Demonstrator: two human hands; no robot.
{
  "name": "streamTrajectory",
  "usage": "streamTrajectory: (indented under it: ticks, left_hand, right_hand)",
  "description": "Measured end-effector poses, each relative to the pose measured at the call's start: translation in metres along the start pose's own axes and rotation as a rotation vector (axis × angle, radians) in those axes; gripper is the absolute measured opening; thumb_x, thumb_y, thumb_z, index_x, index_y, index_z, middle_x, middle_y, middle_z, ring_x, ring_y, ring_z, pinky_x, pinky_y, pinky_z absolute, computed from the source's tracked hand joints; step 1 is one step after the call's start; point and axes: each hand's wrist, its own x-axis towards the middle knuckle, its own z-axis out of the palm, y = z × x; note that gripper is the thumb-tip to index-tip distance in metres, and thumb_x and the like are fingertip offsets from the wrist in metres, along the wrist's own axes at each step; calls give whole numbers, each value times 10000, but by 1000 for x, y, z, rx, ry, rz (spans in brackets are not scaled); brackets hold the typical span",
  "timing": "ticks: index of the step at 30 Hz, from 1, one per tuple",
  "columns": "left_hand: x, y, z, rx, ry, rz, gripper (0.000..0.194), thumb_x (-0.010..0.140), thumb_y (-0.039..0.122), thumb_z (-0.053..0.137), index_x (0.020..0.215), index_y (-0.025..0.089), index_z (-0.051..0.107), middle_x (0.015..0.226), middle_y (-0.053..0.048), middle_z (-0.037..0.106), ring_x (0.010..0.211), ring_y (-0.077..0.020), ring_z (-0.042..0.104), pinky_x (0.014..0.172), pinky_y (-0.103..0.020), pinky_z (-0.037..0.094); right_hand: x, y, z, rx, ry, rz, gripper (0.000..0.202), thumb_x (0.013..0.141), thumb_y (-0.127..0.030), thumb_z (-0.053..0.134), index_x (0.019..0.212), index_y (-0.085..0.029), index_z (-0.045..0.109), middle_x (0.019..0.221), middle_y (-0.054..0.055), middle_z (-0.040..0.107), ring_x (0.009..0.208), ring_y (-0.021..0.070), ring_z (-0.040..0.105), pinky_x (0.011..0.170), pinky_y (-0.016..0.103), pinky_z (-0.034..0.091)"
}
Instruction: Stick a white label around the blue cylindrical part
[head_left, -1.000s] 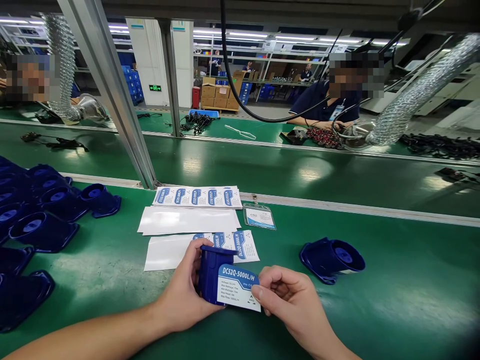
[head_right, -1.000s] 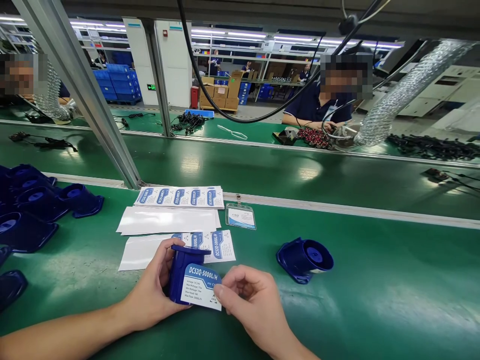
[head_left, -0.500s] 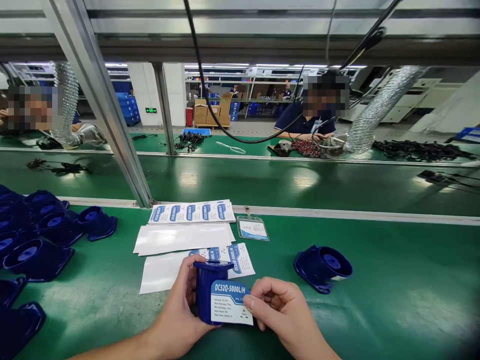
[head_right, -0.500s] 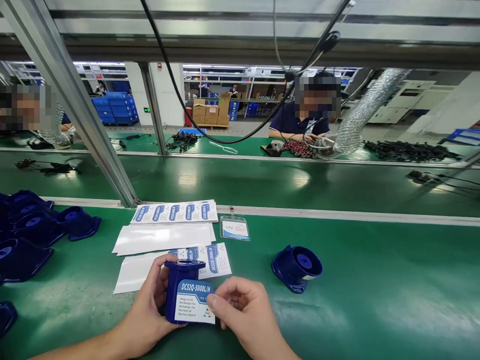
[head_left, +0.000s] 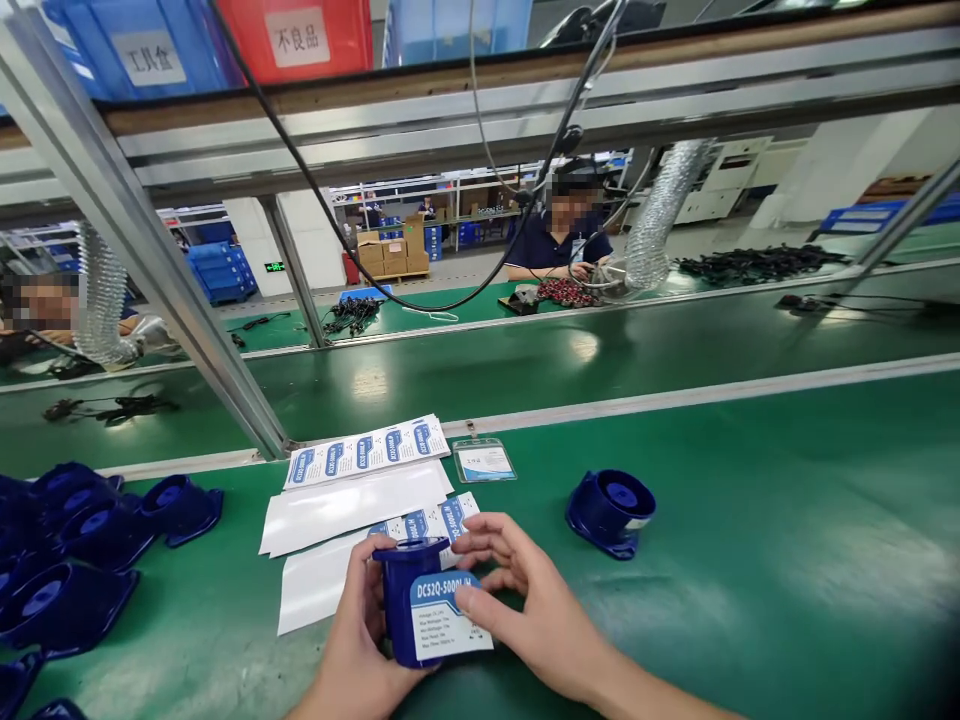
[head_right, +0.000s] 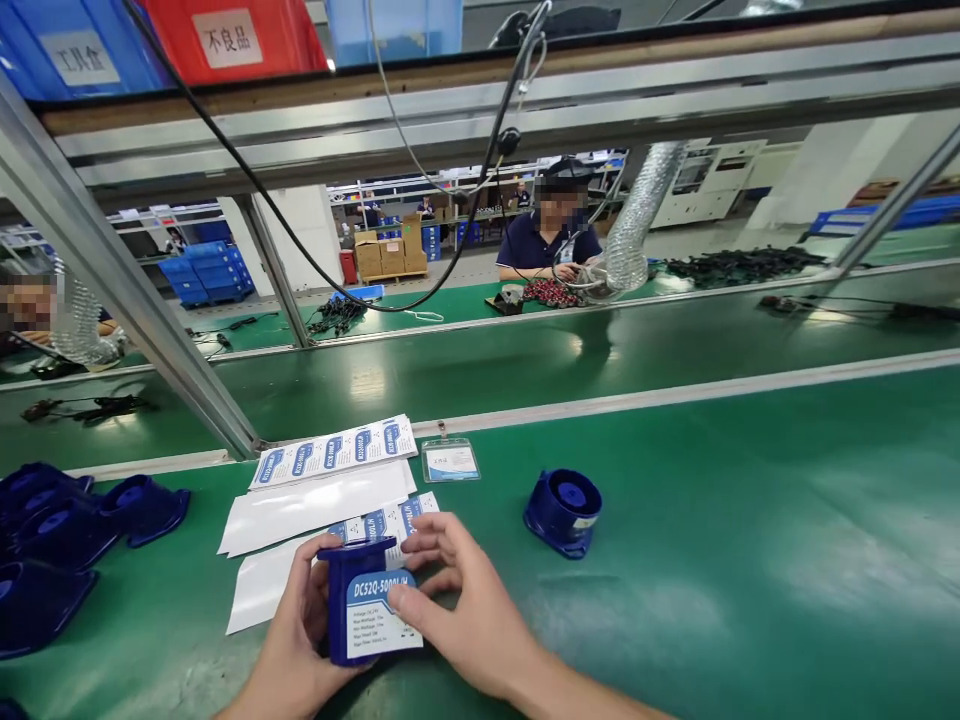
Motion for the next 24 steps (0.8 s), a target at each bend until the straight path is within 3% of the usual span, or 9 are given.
streamTrajectory:
  ticks: [2,4,10,18,22,24]
  left_hand:
    - [-3,-4,1,99,11,16,932,662,491,978,1331,352,343,1365,-92,616,1251,-316,657,994,-418,579]
    - [-7,-8,0,210,13,45,849,711,505,939,1337,328,392,1375,-105,609,1258,-323,650,1002,-440,571]
    - [-11,-15,-10,406,2,130,732,786,408,889,1357,293,444,1398,-132,589,1271,-348,645,993,-465,574]
    - [-7,-7,-12,351,-13,101,820,632,285,957,1292,277,472,1261,-82,603,1140,-288,658,947,-391,593]
    - [-8,-1,-9,306,-15,24,949,543,341,1042,1284,280,452,1246,-74,599,1146,-286,650,962,-383,581]
    - [-9,1,-7,310,-18,30,919,587,399,1028,1287,289,444,1247,-66,602,1152,-277,653,973,-378,571]
  right_hand:
    - [-1,-1,4,9,-61,32,694,816,-455,832,1384,-207,520,1378,193,661,1258,333,650,1004,475,546]
    - [-2,-1,9,15,-99,57,717,796,-410,840,1408,-205,529,1409,187,655,1274,341,653,1072,512,510]
    - [-1,4,19,19,-92,83,684,696,-375,908,1302,-168,668,1218,130,762,1103,328,726,1027,489,555]
    - [-14,5,20,-221,-143,28,929,607,-339,974,1425,-283,539,1366,92,664,1222,349,636,1034,492,516]
    - [-11,4,19,-236,-124,73,1012,515,-403,1025,1399,-263,552,1357,110,662,1235,370,622,1046,519,506]
    - [-8,5,19,-173,-99,78,902,526,-365,1013,1317,-244,597,1262,94,713,1164,349,669,1007,492,535]
